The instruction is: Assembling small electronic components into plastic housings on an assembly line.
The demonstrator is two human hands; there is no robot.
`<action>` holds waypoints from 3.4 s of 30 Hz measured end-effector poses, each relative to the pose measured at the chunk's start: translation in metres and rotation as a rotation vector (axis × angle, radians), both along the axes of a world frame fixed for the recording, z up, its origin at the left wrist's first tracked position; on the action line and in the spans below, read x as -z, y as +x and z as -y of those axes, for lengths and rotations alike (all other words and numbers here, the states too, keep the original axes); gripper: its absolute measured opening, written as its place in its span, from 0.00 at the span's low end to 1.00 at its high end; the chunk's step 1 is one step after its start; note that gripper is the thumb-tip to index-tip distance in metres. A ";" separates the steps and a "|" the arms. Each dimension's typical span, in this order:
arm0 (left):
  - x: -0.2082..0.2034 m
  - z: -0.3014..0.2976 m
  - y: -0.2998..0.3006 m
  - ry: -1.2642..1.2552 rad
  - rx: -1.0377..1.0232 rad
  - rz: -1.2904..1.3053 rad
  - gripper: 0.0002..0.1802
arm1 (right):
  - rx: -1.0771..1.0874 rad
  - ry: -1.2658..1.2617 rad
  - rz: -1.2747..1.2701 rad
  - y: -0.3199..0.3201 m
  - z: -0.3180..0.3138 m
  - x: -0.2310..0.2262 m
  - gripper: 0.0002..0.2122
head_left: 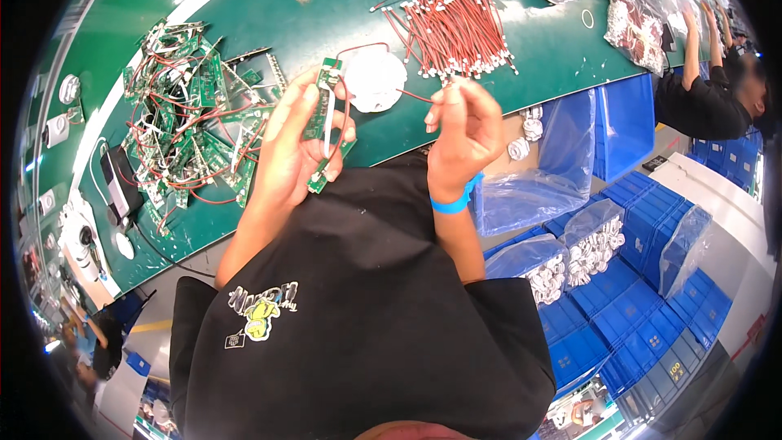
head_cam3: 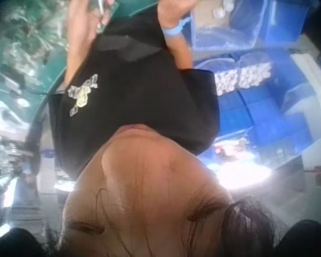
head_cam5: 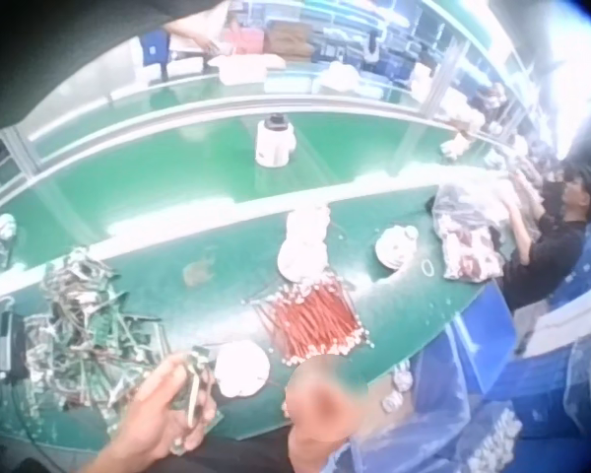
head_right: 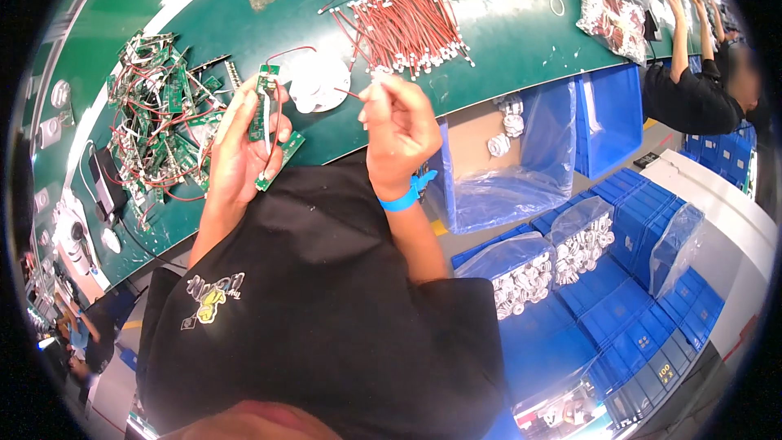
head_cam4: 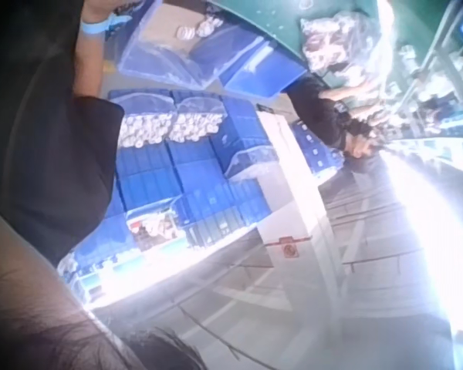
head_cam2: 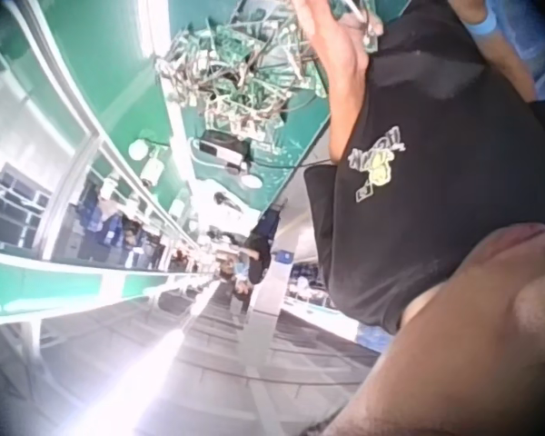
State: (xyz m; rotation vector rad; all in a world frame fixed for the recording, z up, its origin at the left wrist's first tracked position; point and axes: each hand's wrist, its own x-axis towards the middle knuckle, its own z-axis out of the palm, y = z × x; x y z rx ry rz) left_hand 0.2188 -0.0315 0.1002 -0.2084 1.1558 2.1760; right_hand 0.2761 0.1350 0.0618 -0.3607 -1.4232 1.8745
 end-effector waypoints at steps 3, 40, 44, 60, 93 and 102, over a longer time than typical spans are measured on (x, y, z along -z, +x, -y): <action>-0.001 -0.001 0.001 -0.027 0.029 -0.047 0.26 | -0.071 0.719 0.183 -0.004 -0.002 -0.012 0.09; -0.007 0.001 0.012 -0.284 0.159 -0.267 0.26 | -0.294 0.540 0.337 -0.015 0.013 -0.031 0.08; -0.007 -0.002 0.011 -0.327 0.166 -0.304 0.26 | -0.288 0.635 0.310 -0.016 0.010 -0.032 0.07; -0.021 -0.006 0.016 -0.421 0.135 -0.328 0.25 | -0.307 0.678 0.206 -0.019 0.005 -0.031 0.08; -0.012 -0.026 -0.115 -1.089 0.663 -1.183 0.34 | 0.116 1.048 0.504 -0.028 -0.031 0.012 0.06; 0.051 -0.037 -0.388 -1.264 0.154 -1.342 0.34 | 0.156 1.178 0.317 -0.098 -0.056 -0.042 0.19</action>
